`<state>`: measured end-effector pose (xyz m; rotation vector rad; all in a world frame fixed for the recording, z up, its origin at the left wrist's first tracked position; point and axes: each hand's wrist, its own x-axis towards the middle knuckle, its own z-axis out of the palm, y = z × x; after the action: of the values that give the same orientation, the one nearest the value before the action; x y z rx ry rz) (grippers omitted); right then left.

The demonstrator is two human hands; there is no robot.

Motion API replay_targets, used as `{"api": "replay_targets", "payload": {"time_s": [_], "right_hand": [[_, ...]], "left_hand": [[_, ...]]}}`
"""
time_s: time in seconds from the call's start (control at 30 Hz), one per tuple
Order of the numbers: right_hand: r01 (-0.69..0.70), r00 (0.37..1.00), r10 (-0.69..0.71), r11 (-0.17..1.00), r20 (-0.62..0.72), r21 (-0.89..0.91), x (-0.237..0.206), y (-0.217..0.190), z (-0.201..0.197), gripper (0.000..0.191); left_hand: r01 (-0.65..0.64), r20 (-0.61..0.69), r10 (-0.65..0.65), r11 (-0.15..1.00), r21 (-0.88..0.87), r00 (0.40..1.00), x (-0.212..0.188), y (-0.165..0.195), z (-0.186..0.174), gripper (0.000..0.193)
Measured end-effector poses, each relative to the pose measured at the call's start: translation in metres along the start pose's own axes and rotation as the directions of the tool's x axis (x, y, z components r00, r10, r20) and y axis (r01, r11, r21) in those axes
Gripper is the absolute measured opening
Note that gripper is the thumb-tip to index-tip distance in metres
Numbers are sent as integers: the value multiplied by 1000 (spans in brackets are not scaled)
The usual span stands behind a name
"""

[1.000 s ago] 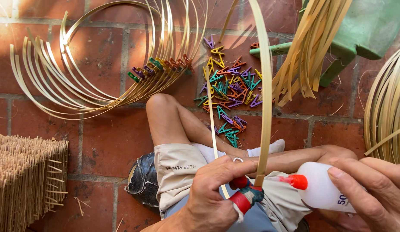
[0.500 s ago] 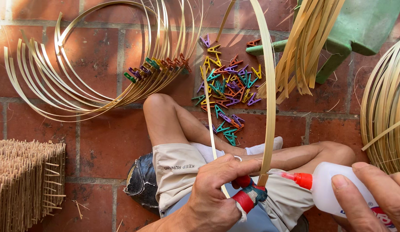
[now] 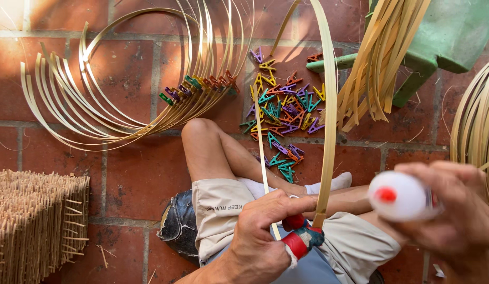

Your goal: The person sits on a tiled floor and repeatedly assembles thin bamboo strips into circular shapes. They apply glue to the ends of the strips, overlap them to form a loop, and secure the joint with a colorful plastic clothespin. The person places each completed circle onto a growing stack on the floor.

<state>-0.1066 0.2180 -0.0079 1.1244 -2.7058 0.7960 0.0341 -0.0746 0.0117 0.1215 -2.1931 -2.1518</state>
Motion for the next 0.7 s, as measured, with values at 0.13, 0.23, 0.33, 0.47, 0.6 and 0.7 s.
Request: {"api": "replay_targets", "payload": {"time_s": [0.13, 0.23, 0.33, 0.47, 0.6, 0.7], "right_hand": [[-287, 936, 276, 958, -219, -17, -23, 64, 88, 70], [-447, 764, 581, 791, -282, 419, -23, 116, 168, 62], [-564, 634, 695, 716, -339, 411, -23, 145, 223, 65], [-677, 517, 821, 565, -243, 472, -27, 147, 243, 72], [-808, 356, 928, 247, 108, 535, -35, 118, 246, 64], [-768, 600, 791, 524, 124, 369, -25, 75, 266, 45]], "left_hand": [[16, 8, -16, 999, -29, 1000, -4, -2, -6, 44], [84, -14, -86, 992, -97, 996, -11, -6, -8, 40], [166, -13, -169, 978, -127, 986, -16, -10, -9, 37], [175, -34, -185, 966, -191, 982, -19, -14, -8, 38], [201, -40, -215, 954, -222, 976, -19, -16, -7, 39], [187, -34, -200, 955, -231, 979, -19, -20, -6, 39]]}}
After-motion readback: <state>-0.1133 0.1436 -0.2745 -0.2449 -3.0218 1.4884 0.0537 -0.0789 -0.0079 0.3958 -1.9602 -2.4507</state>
